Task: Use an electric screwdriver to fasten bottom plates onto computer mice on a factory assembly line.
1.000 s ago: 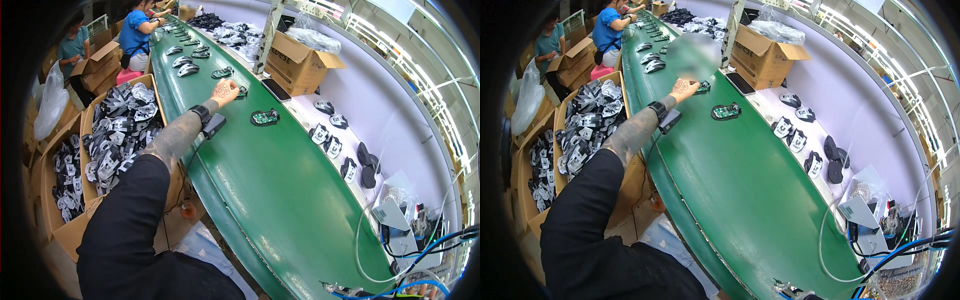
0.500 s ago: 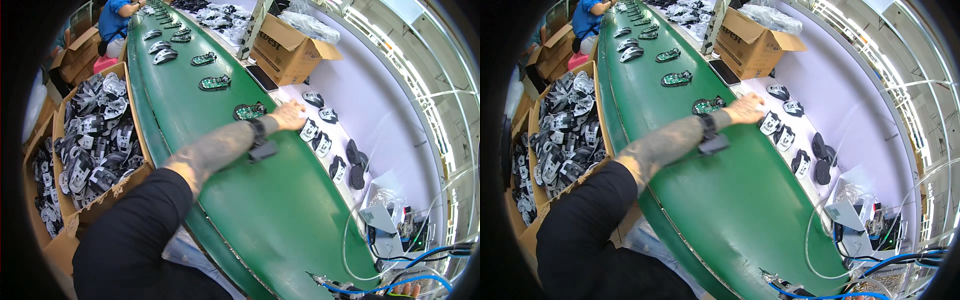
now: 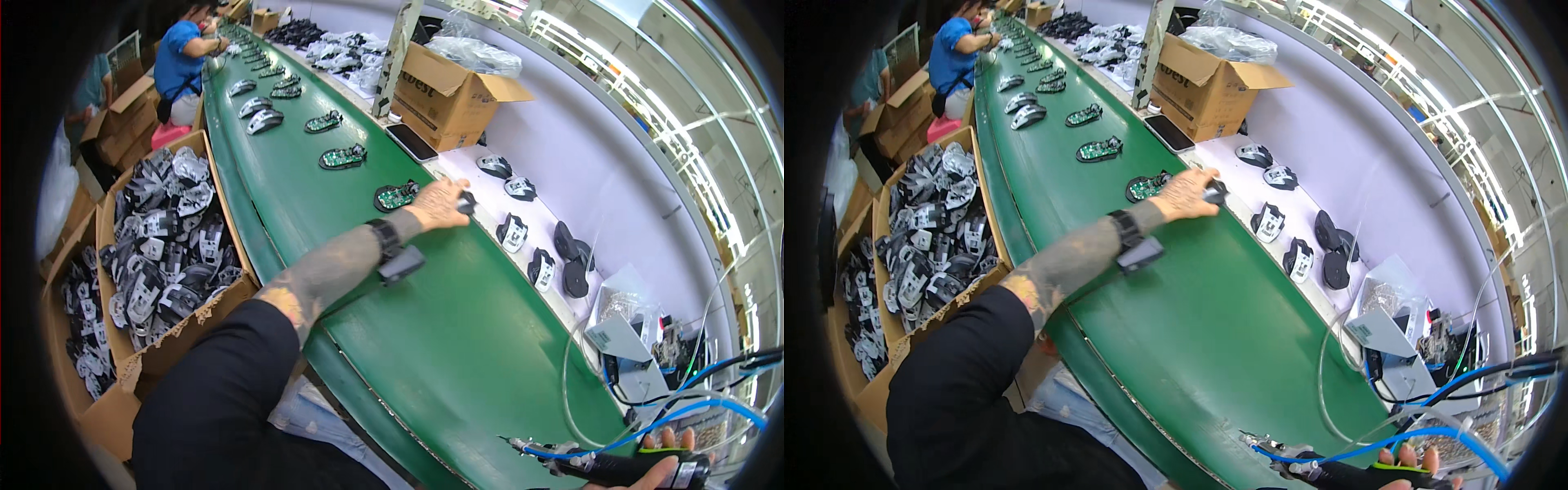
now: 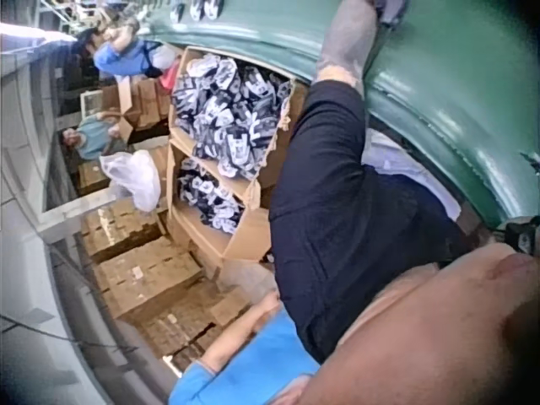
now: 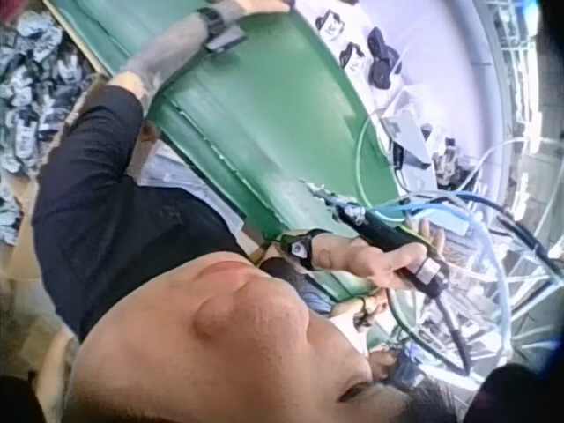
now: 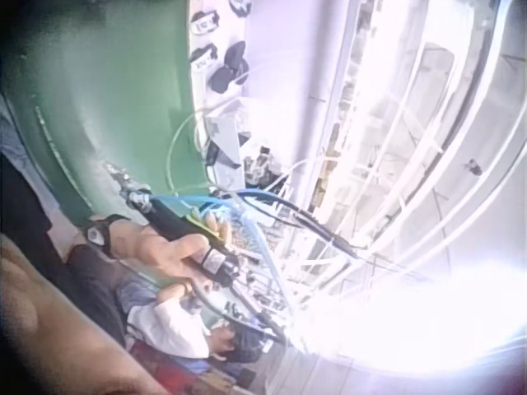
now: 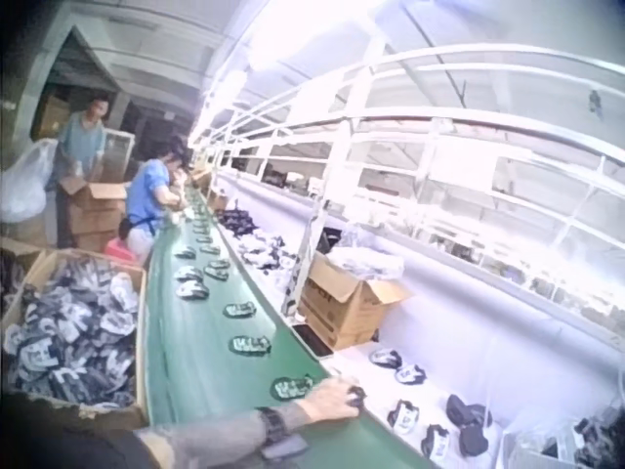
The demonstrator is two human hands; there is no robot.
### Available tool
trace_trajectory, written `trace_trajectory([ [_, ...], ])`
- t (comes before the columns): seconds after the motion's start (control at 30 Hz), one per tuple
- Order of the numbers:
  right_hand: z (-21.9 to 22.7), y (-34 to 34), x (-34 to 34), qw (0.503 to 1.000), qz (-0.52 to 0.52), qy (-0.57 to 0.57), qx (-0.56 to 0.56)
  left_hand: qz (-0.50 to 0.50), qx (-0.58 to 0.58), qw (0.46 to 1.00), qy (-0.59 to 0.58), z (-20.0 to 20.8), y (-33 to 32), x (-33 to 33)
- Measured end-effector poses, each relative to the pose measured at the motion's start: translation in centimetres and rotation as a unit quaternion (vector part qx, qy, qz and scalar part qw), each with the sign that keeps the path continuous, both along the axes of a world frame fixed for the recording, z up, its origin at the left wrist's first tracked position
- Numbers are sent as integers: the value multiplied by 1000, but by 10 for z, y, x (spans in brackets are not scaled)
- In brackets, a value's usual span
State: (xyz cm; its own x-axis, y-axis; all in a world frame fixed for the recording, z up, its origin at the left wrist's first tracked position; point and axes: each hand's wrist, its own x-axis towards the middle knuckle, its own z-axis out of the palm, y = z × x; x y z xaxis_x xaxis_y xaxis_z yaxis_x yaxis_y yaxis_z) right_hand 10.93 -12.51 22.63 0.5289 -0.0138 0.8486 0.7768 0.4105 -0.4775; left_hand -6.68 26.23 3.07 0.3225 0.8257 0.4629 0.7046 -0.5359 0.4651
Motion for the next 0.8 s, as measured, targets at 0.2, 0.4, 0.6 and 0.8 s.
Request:
trace_trajectory([
  [0.2,-5,-8,19,998,12,61,-22,-1,-46,997,65,25,13,-110],
  [0.4,-5,-6,24,998,29,51,-26,-36,-104,989,95,15,6,-95],
  [0.6,-4,-10,19,997,38,60,-18,-17,-112,985,129,4,8,-94],
  [0.8,-5,-14,24,997,49,55,-15,12,-104,979,174,7,8,-84],
])
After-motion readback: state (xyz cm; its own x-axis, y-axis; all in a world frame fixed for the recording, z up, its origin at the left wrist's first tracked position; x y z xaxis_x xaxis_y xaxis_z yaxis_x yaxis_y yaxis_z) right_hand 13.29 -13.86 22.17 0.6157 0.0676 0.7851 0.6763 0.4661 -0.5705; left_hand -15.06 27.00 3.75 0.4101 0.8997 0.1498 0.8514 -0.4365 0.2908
